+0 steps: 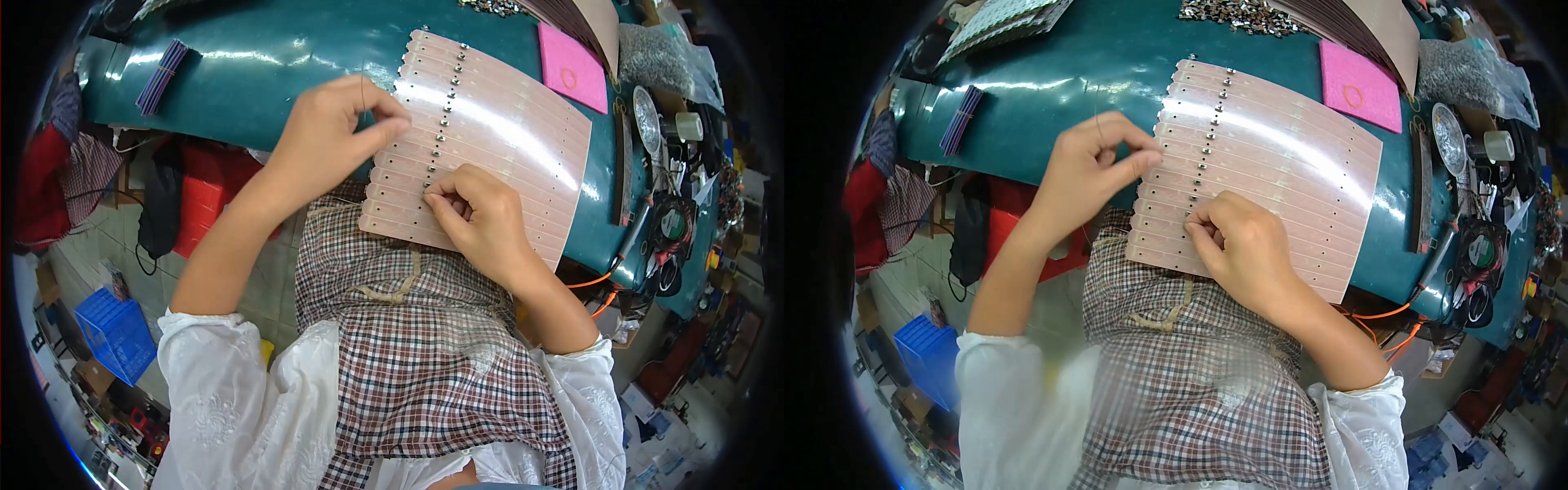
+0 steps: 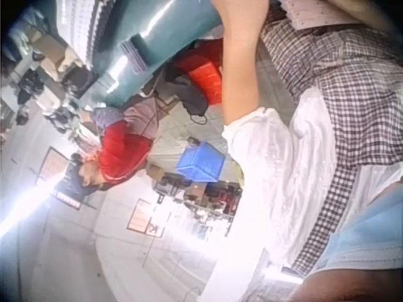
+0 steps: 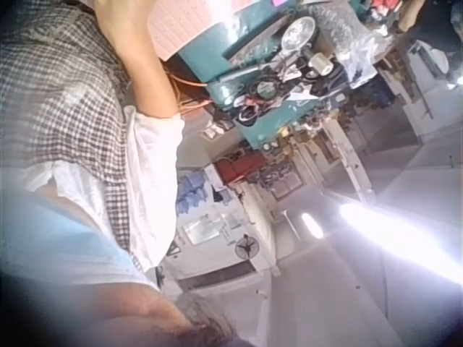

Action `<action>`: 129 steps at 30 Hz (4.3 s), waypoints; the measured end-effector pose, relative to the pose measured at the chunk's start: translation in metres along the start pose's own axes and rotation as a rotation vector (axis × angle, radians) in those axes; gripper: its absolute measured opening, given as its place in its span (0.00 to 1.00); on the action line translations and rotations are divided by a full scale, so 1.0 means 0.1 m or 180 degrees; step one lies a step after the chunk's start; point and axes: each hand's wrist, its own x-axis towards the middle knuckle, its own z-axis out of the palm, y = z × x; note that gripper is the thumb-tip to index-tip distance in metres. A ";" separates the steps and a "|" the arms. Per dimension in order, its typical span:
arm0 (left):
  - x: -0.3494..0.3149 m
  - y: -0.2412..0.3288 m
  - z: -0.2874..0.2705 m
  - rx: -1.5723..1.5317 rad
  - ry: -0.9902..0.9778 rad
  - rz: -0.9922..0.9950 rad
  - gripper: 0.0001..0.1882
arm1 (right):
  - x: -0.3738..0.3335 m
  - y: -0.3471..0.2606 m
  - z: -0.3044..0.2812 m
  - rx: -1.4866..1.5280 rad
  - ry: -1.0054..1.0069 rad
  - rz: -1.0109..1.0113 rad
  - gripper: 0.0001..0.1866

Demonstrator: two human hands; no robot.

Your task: The person places electronic components onto LED strip boards by hand, then solders pins to the boards using a soldering iron and solder wire.

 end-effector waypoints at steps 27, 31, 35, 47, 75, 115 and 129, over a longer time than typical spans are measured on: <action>1.28 -0.53 0.11 0.1180 0.0542 0.0562 0.12 | -0.06 0.00 0.14 -0.1264 0.0335 -0.1395 0.06; 1.34 -0.40 0.17 0.1193 0.0032 0.0030 0.10 | -0.05 0.00 0.12 -0.1462 0.0159 -0.1350 0.07; 1.32 -0.36 0.14 0.1695 0.0008 0.0405 0.09 | -0.07 0.00 0.14 -0.1287 0.0442 -0.1454 0.08; 1.27 -0.69 -0.15 0.1773 -0.0008 0.1202 0.07 | 0.87 0.30 -0.59 -0.1281 0.1530 -0.0835 0.02; -0.23 0.20 -0.05 0.0098 -0.0791 -0.0069 0.05 | 1.72 0.85 -0.80 -0.0979 0.2244 -0.0421 0.06; -0.64 0.27 0.36 0.1045 -0.0599 0.0518 0.05 | 0.10 0.32 -0.58 0.1053 0.1157 0.0314 0.09; -0.61 0.26 0.34 0.1068 -0.0706 0.0377 0.06 | 0.06 0.32 -0.55 0.1142 0.1021 0.0447 0.08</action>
